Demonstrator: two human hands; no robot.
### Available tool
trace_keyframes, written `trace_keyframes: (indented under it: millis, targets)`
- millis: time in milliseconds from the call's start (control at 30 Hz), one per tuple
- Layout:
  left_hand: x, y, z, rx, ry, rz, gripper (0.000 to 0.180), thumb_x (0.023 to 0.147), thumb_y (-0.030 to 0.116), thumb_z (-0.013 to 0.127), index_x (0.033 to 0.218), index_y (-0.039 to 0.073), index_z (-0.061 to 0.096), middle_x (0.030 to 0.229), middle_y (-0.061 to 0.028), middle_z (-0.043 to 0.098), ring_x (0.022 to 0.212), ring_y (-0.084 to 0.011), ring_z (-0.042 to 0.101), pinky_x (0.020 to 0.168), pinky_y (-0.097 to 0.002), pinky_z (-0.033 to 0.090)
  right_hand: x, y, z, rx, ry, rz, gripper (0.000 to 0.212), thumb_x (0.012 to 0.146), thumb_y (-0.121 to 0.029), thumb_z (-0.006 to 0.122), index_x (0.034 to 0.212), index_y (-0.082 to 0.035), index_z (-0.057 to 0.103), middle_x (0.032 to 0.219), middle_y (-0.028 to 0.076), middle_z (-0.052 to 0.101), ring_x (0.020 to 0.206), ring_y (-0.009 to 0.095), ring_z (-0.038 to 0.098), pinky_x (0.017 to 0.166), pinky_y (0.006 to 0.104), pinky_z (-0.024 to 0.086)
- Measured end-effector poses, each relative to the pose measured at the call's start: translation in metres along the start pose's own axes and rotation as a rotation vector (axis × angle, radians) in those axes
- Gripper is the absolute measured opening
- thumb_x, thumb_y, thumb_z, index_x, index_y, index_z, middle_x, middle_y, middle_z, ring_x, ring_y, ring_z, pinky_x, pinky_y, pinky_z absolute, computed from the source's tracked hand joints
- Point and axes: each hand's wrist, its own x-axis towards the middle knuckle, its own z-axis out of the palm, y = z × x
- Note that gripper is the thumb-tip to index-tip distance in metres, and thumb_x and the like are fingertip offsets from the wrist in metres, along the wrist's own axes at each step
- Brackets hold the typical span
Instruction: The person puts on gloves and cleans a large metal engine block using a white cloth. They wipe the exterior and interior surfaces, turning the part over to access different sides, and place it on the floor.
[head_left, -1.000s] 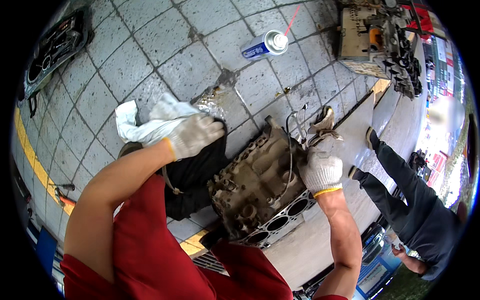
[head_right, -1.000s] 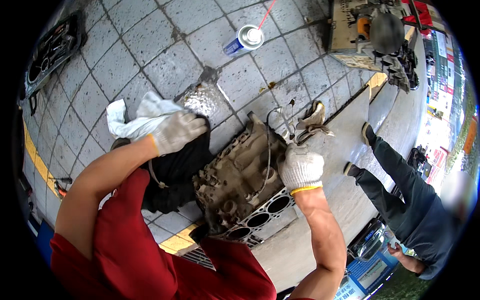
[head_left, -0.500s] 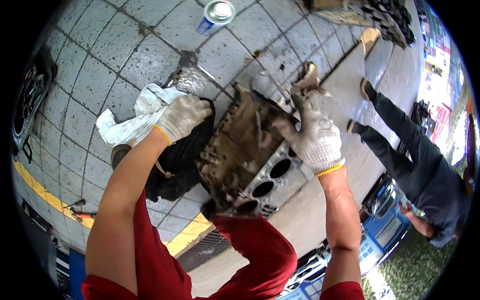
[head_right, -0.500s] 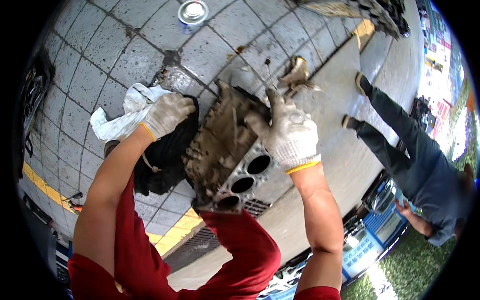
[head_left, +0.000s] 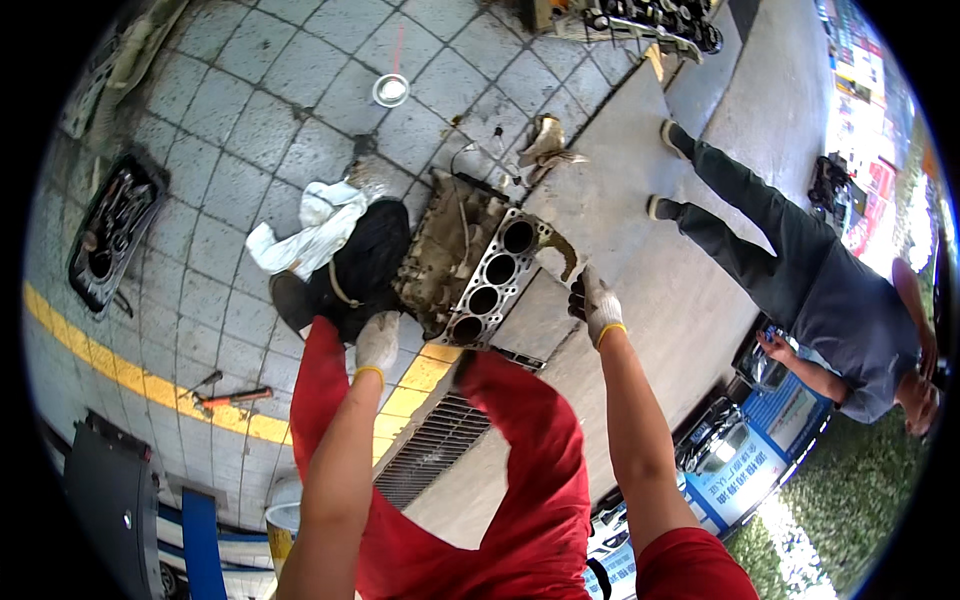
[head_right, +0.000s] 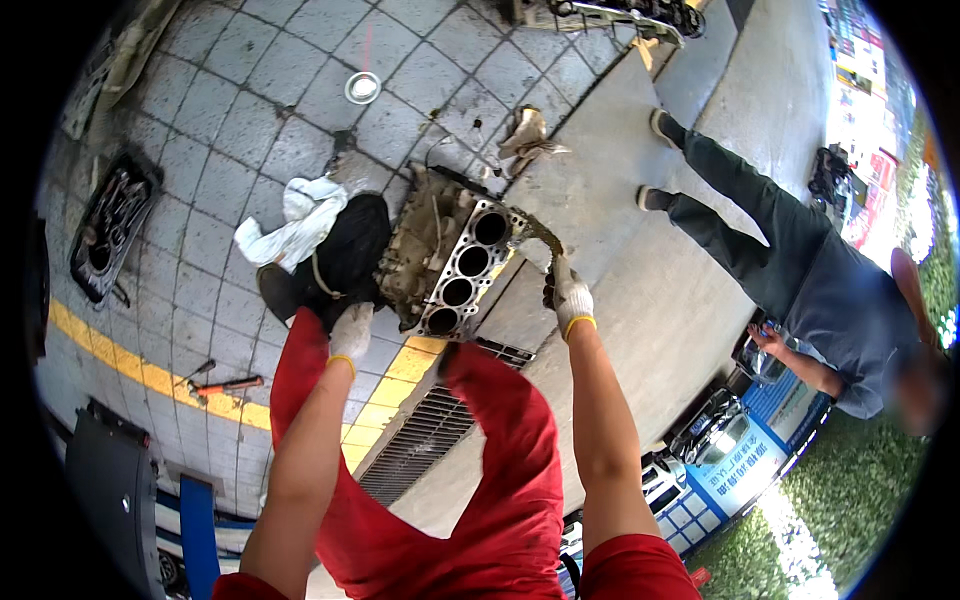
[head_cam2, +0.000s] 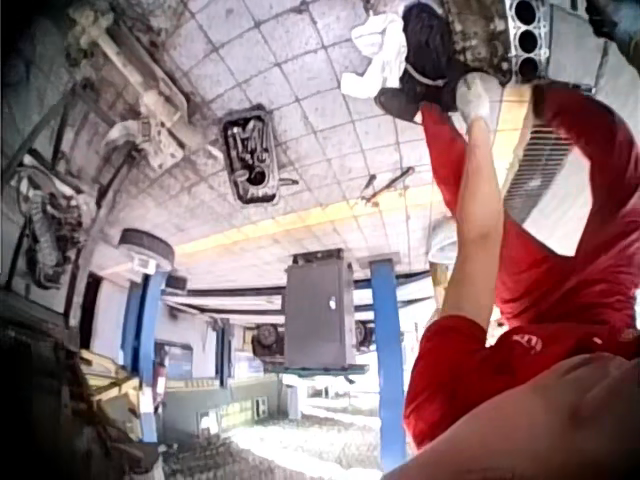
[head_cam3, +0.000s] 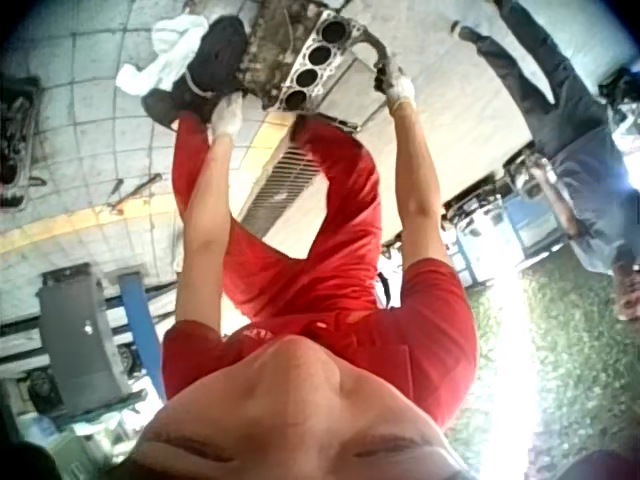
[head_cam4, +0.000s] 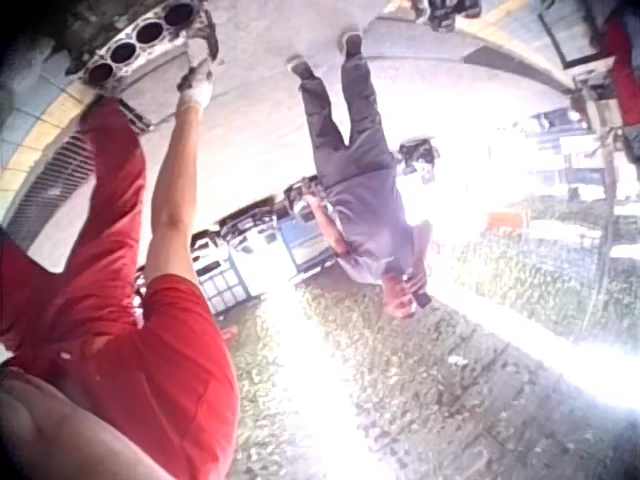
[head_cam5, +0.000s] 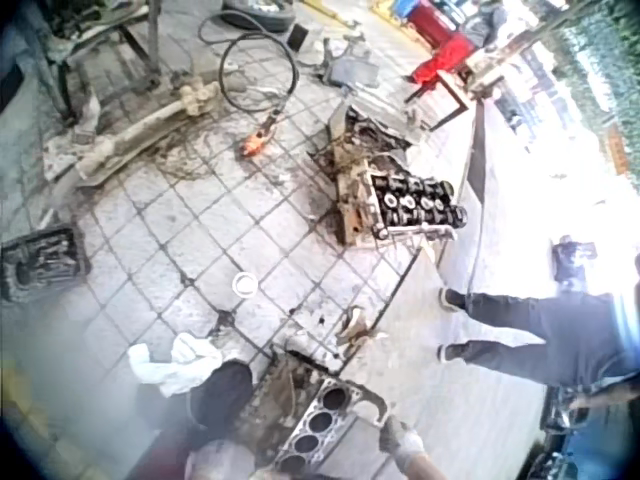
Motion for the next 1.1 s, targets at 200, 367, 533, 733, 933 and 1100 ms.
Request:
trace_keyframes:
  millis: [200,367,533,733,933,1100]
  targets:
    - [-0.041,-0.029,0.026,-0.553,0.073,-0.380,0.054,0.104,0.048,0.067,0.137,0.005,0.064,0.117,-0.0061,0.065,0.104,-0.0211,0.064,0.093,-0.0390,0.058,0.092,-0.041,0.046,-0.332,0.075,-0.138,0.076,0.099,-0.078,0.050,0.084,-0.006,0.067,0.066,0.008,0.059,0.058,0.022,0.058,0.054,0.0384,0.048]
    - [-0.041,-0.013,0.063,-0.745,0.227,-0.389,0.070,0.102,0.055,0.067,0.151,0.006,0.053,0.131,-0.0099,0.061,0.111,-0.0236,0.062,0.097,-0.0386,0.056,0.180,-0.049,0.082,-0.675,-0.235,-0.373,0.070,0.105,-0.063,0.044,0.130,-0.001,0.063,0.110,0.027,0.069,0.089,0.036,0.069,0.076,0.0498,0.057]
    - [-0.032,-0.007,0.101,-0.477,0.253,-0.501,0.084,0.101,0.071,0.054,0.136,-0.004,0.065,0.123,-0.0150,0.069,0.107,-0.0241,0.068,0.084,-0.0398,0.059,0.182,-0.054,0.114,-0.429,-0.409,-0.067,0.096,0.098,-0.077,0.049,0.147,0.005,0.057,0.147,0.026,0.060,0.129,0.042,0.062,0.085,0.0571,0.064]
    - [-0.027,0.004,0.105,0.148,0.154,-0.427,0.082,0.102,0.069,0.041,0.117,-0.005,0.072,0.111,-0.0339,0.073,0.114,-0.0473,0.069,0.103,-0.0511,0.048,0.167,-0.087,0.109,-0.334,-0.510,0.042,0.101,0.093,-0.078,0.060,0.160,-0.006,0.043,0.163,0.019,0.045,0.139,0.045,0.051,0.092,0.0726,0.055]
    - [-0.015,-0.002,0.094,0.345,0.035,-0.392,0.080,0.104,0.069,0.034,0.113,0.001,0.076,0.111,-0.0317,0.073,0.110,-0.0454,0.070,0.102,-0.0521,0.048,0.184,-0.096,0.129,-0.688,-0.608,-0.285,0.075,0.103,-0.062,0.049,0.152,-0.005,0.055,0.153,0.016,0.056,0.138,0.030,0.053,0.112,0.0427,0.043]
    - [-0.006,-0.006,0.092,0.481,-0.012,-0.340,0.085,0.106,0.067,0.024,0.113,0.000,0.077,0.112,-0.0344,0.073,0.114,-0.0483,0.068,0.106,-0.0542,0.047,0.201,-0.085,0.146,-0.825,-0.572,-0.383,0.066,0.104,-0.056,0.052,0.140,-0.003,0.067,0.135,0.014,0.070,0.121,0.028,0.061,0.105,0.0410,0.046]
